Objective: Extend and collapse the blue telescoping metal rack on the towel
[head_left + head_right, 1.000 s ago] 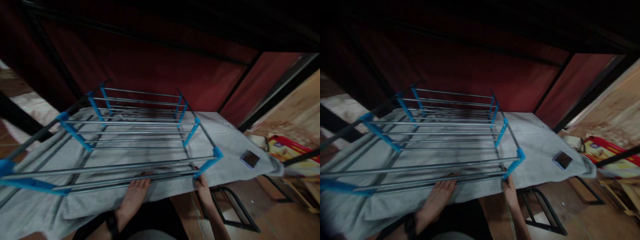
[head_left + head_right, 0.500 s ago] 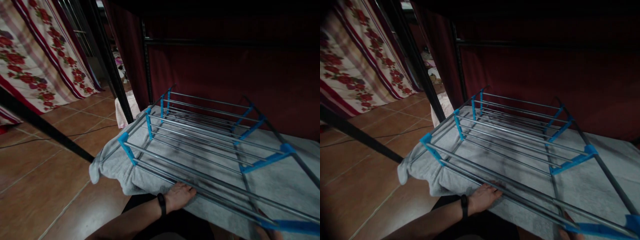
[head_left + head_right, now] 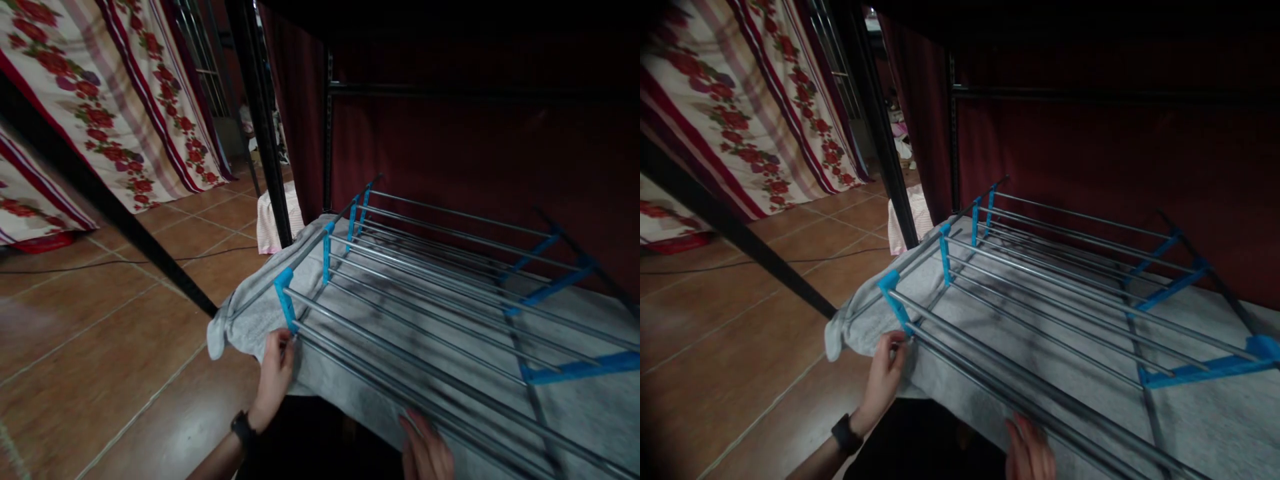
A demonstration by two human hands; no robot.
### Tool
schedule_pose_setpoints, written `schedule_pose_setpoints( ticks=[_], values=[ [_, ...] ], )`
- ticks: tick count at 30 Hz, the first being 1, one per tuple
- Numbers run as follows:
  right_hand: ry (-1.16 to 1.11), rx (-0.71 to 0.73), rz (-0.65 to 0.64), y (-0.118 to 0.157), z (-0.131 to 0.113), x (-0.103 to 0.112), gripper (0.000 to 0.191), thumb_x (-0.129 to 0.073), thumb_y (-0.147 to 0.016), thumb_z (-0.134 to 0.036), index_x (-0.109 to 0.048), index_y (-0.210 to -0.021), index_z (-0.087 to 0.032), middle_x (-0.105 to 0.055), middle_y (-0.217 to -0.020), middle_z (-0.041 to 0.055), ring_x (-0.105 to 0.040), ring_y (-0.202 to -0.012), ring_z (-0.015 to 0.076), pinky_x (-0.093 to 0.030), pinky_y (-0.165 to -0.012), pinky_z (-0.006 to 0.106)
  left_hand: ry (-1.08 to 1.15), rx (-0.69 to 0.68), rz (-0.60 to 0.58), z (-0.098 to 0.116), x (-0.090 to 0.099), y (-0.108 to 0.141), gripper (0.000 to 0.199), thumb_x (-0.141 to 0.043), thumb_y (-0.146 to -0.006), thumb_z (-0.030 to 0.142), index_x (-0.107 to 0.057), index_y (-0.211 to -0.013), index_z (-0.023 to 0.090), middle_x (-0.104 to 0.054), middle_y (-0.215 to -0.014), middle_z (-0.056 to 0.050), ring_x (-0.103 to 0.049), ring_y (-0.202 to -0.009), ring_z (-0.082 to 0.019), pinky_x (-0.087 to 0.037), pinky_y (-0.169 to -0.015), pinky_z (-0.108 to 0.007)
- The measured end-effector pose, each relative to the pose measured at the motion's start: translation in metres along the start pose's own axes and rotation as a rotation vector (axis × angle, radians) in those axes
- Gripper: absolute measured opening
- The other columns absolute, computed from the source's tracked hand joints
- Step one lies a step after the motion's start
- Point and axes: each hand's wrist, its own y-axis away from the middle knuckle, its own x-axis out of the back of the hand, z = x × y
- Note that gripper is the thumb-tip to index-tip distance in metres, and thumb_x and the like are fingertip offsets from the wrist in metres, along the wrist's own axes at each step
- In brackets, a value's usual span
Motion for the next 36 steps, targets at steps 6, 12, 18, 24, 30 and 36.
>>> schedule_pose_setpoints(
  ticks=[6,12,18,24,30,36],
  values=[
    [0.245,0.179,-0.144,-0.078,-0.081,-0.025,0.038,-0.038,-0.102,-0.033,-0.059,-0.133,-0.026,-0.068,-0.127,0.0084,-0.066,-0.110,0.0278,-0.051,-0.091,0.043,0.043,-0.027,-0.141,-0.032,-0.004,-0.035,0.046,-0.045,-0.075,0.007,-0.055,-0.119,0.019,-0.062,-0.116,-0.009,-0.058,-0.109,-0.024,-0.048,-0.101,-0.046],
    [0.297,0.178,-0.181,-0.080,-0.059,-0.043,0.038,-0.034,-0.101,-0.029,-0.068,-0.119,-0.028,-0.074,-0.113,0.0084,-0.072,-0.093,0.0249,-0.055,-0.077,0.036,0.029,-0.040,-0.184,-0.040,-0.006,-0.039,0.045,-0.047,-0.067,0.001,-0.063,-0.103,0.022,-0.062,-0.108,-0.005,-0.056,-0.108,-0.024,-0.047,-0.100,-0.044],
    [0.310,0.174,-0.192,-0.078,-0.058,-0.040,0.042,-0.030,-0.104,-0.033,-0.069,-0.117,-0.026,-0.074,-0.114,0.0082,-0.073,-0.095,0.0245,-0.057,-0.078,0.037,-0.091,-0.055,-0.206,-0.030,0.002,-0.040,0.029,-0.050,-0.070,0.002,-0.063,-0.088,0.020,-0.058,-0.104,-0.007,-0.052,-0.104,-0.025,-0.046,-0.095,-0.044],
    [0.342,0.175,-0.205,-0.078,-0.060,-0.035,0.043,-0.028,-0.105,-0.034,-0.069,-0.119,-0.027,-0.073,-0.118,0.0091,-0.072,-0.102,0.0238,-0.057,-0.081,0.036,-0.093,-0.026,-0.258,-0.026,0.001,-0.040,0.015,-0.051,-0.076,0.008,-0.057,-0.082,0.021,-0.056,-0.097,-0.005,-0.053,-0.096,-0.023,-0.049,-0.090,-0.041],
    [0.304,0.134,-0.223,-0.079,-0.059,-0.031,0.043,-0.031,-0.104,-0.038,-0.070,-0.119,-0.027,-0.070,-0.124,0.0110,-0.070,-0.107,0.0279,-0.057,-0.087,0.041,-0.098,-0.025,-0.259,-0.027,-0.003,-0.039,0.015,-0.050,-0.079,0.009,-0.056,-0.087,0.021,-0.058,-0.099,-0.006,-0.054,-0.097,-0.023,-0.049,-0.092,-0.042],
    [0.219,0.114,-0.261,-0.081,-0.056,-0.029,0.044,-0.031,-0.103,-0.037,-0.071,-0.118,-0.028,-0.071,-0.121,0.0099,-0.070,-0.106,0.0269,-0.057,-0.089,0.040,-0.112,-0.027,-0.241,-0.026,-0.006,-0.037,0.019,-0.050,-0.078,0.008,-0.058,-0.090,0.020,-0.060,-0.103,-0.008,-0.056,-0.103,-0.025,-0.049,-0.097,-0.045]
  ],
)
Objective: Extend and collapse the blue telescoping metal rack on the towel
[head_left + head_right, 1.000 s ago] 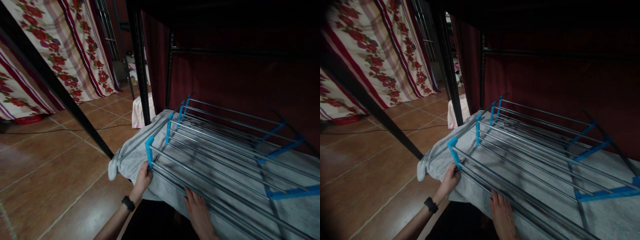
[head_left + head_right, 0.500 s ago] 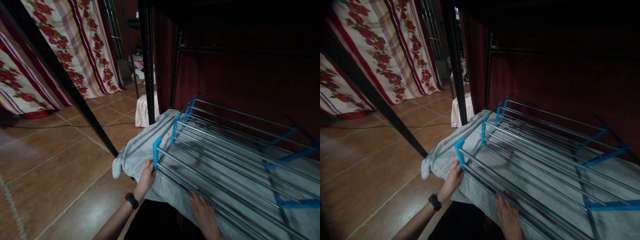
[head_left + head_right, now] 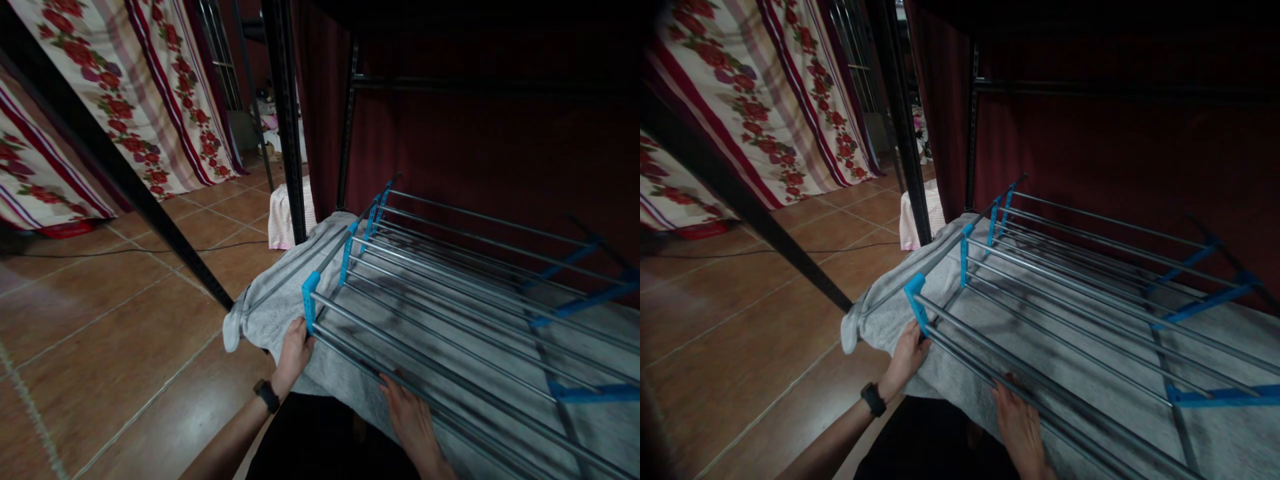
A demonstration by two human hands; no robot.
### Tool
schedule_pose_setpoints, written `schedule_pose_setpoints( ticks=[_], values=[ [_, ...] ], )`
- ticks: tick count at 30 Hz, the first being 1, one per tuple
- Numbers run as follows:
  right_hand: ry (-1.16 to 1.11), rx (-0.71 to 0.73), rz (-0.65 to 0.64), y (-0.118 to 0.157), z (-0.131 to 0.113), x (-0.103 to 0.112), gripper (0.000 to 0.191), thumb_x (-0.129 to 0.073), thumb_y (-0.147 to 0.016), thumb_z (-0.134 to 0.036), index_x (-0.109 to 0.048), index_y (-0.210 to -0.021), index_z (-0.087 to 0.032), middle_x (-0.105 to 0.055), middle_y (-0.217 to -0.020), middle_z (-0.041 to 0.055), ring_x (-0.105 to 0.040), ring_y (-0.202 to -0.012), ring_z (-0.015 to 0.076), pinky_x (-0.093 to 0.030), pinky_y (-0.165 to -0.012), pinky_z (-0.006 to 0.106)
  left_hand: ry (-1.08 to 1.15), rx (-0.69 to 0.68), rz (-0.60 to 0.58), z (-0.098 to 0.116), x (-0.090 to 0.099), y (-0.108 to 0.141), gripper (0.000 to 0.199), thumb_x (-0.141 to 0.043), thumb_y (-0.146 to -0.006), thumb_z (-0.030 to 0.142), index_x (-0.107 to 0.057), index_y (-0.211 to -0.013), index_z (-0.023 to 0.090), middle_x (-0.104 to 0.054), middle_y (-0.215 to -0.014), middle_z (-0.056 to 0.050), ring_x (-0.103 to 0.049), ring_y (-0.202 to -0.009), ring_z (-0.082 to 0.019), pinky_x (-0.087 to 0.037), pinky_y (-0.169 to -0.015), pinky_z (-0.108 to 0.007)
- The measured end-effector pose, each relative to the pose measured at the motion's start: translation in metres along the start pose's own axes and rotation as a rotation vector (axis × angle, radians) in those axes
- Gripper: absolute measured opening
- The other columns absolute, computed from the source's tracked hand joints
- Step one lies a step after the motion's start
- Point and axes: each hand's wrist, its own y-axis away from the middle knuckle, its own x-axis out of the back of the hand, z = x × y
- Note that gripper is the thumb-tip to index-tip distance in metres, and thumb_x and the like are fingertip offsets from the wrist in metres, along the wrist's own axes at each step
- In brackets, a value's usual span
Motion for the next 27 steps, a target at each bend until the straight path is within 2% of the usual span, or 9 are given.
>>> schedule_pose_setpoints(
  ticks=[4,9,14,17,21,23,27],
  values=[
    [0.007,0.000,-0.052,-0.002,0.000,0.003,0.046,-0.029,-0.103,-0.034,-0.070,-0.122,-0.025,-0.070,-0.124,0.0113,-0.068,-0.112,0.0280,-0.057,-0.090,0.041,-0.009,0.001,0.000,-0.001,-0.002,0.001,0.019,-0.052,-0.077,0.009,-0.060,-0.091,0.019,-0.061,-0.103,-0.008,-0.058,-0.104,-0.026,-0.049,-0.098,-0.045],
    [0.005,-0.008,-0.136,-0.005,0.000,0.005,0.045,-0.027,-0.104,-0.032,-0.065,-0.127,-0.023,-0.069,-0.125,0.0107,-0.069,-0.110,0.0254,-0.058,-0.089,0.037,-0.018,0.011,0.016,-0.004,-0.007,0.004,0.024,-0.051,-0.079,0.010,-0.060,-0.100,0.019,-0.060,-0.113,-0.009,-0.056,-0.111,-0.026,-0.047,-0.103,-0.048],
    [-0.011,-0.032,-0.143,-0.008,-0.003,0.005,0.044,-0.028,-0.105,-0.030,-0.064,-0.129,-0.021,-0.067,-0.130,0.0110,-0.067,-0.114,0.0247,-0.056,-0.094,0.038,-0.019,0.002,0.027,-0.006,-0.011,0.005,0.026,-0.049,-0.081,0.010,-0.060,-0.102,0.019,-0.060,-0.109,-0.010,-0.056,-0.107,-0.027,-0.048,-0.100,-0.049],
    [0.016,-0.040,-0.126,-0.008,-0.007,0.005,0.043,-0.029,-0.104,-0.027,-0.064,-0.128,-0.022,-0.068,-0.128,0.0098,-0.069,-0.110,0.0227,-0.057,-0.091,0.036,-0.019,-0.022,0.025,-0.007,-0.009,0.003,0.021,-0.048,-0.081,0.010,-0.059,-0.098,0.019,-0.060,-0.103,-0.010,-0.057,-0.101,-0.026,-0.049,-0.096,-0.047],
    [0.139,0.008,-0.027,-0.004,-0.010,0.006,0.039,-0.035,-0.103,-0.028,-0.062,-0.130,-0.021,-0.069,-0.126,0.0094,-0.070,-0.105,0.0237,-0.058,-0.085,0.038,-0.022,-0.064,-0.010,-0.008,-0.002,0.000,0.015,-0.054,-0.078,0.014,-0.060,-0.091,0.020,-0.060,-0.097,-0.008,-0.058,-0.092,-0.025,-0.051,-0.088,-0.044],
    [0.205,0.085,0.061,0.000,-0.010,0.008,0.039,-0.039,-0.102,-0.029,-0.060,-0.133,-0.019,-0.068,-0.129,0.0103,-0.069,-0.105,0.0252,-0.057,-0.083,0.040,-0.004,-0.070,-0.022,-0.008,0.002,0.001,0.017,-0.056,-0.078,0.017,-0.061,-0.094,0.019,-0.060,-0.098,-0.008,-0.059,-0.092,-0.025,-0.052,-0.087,-0.044],
    [0.236,0.350,0.274,0.011,-0.012,0.019,0.042,-0.041,-0.096,-0.014,-0.058,-0.134,-0.018,-0.068,-0.128,0.0073,-0.065,-0.112,0.0216,-0.052,-0.089,0.036,0.137,-0.073,0.034,-0.003,0.009,0.004,0.049,-0.051,-0.070,0.010,-0.061,-0.117,0.019,-0.061,-0.113,-0.010,-0.058,-0.107,-0.026,-0.049,-0.098,-0.044]
  ],
)
